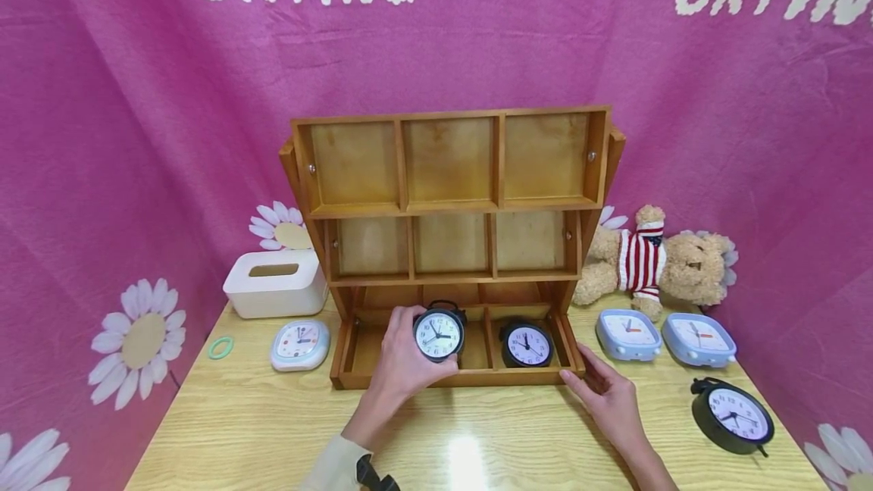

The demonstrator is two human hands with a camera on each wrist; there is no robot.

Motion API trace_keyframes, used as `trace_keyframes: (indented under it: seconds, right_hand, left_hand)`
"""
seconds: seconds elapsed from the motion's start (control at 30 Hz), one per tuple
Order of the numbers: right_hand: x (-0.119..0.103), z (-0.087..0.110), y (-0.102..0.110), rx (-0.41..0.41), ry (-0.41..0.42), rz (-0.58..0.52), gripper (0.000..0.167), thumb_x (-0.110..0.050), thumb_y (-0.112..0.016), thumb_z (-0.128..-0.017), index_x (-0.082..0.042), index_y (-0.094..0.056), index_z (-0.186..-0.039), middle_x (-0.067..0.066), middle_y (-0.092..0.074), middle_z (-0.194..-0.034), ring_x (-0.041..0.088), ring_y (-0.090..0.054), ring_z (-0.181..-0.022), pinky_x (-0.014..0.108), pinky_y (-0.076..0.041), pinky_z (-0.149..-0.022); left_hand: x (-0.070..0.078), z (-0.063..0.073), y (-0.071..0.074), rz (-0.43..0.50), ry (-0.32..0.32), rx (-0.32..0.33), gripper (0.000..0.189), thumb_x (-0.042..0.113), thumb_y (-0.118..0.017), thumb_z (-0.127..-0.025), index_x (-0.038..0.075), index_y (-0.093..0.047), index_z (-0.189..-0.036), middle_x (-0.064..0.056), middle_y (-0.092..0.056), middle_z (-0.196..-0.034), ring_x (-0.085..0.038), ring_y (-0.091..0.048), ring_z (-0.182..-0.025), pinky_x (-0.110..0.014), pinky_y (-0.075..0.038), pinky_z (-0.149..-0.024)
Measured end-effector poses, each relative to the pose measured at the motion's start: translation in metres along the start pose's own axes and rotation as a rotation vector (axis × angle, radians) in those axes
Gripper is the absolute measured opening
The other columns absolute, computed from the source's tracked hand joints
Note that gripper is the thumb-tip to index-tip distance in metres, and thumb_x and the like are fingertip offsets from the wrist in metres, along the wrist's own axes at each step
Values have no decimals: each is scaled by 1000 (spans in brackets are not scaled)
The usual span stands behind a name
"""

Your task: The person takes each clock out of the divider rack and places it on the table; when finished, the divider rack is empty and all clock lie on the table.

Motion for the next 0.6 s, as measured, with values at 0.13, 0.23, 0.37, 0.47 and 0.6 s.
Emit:
trace_keyframes:
  seconds: [0.13, 0.23, 0.37, 0.47, 0.6]
  right_hand:
    - [-1, 0, 0, -3, -6, -10, 55, 4, -79, -89, 8, -60, -141, 30, -59, -140, -7, -61, -113, 13, -52, -91]
    - [-2, 0, -1, -7, -9, -13, 55, 3, -80, -89, 7, -60, -141, 29, -59, -140, -6, -60, -114, 13, -52, -91]
    - [-2, 0, -1, -10, -12, -9, 56, 2, -80, -90, 7, -60, -142, 29, -59, -140, -6, -60, -114, 12, -52, -91]
    - [-1, 1, -1, -11, -16, -4, 56, 1, -80, -90, 6, -60, -142, 29, -59, -141, -6, -59, -115, 12, -52, -91]
    - [1, 1, 0, -11, -24, 7, 56, 0, -80, -91, 6, -59, -142, 30, -59, -141, -7, -60, -115, 13, -52, -91]
  left_hand:
    - [0, 2, 2, 3, -4, 7, 83, 37, -92, -58, 13, -56, -129, -2, -55, -121, -23, -60, -101, -41, -55, -84]
    - [-1, 4, 4, -1, -1, 9, 83, 37, -92, -58, 13, -56, -129, -2, -55, -120, -22, -60, -102, -39, -55, -85]
    - [-3, 6, 6, 14, 5, 23, 83, 36, -93, -57, 13, -57, -128, -1, -56, -119, -20, -59, -101, -38, -55, -85]
    - [-5, 8, 9, 34, 10, 38, 82, 35, -94, -56, 13, -58, -127, 0, -56, -118, -19, -59, -101, -38, -55, -86]
    - [-10, 12, 15, 47, 19, 62, 83, 33, -95, -56, 12, -58, -127, -1, -56, -118, -20, -59, -101, -39, -55, -86]
Point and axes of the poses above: each hand's wrist, its own z-axis away from the middle knuckle, its own y-axis out of the back of the hand, x = y × z, the point moved 7 cm from there along -z, towards the middle knuckle
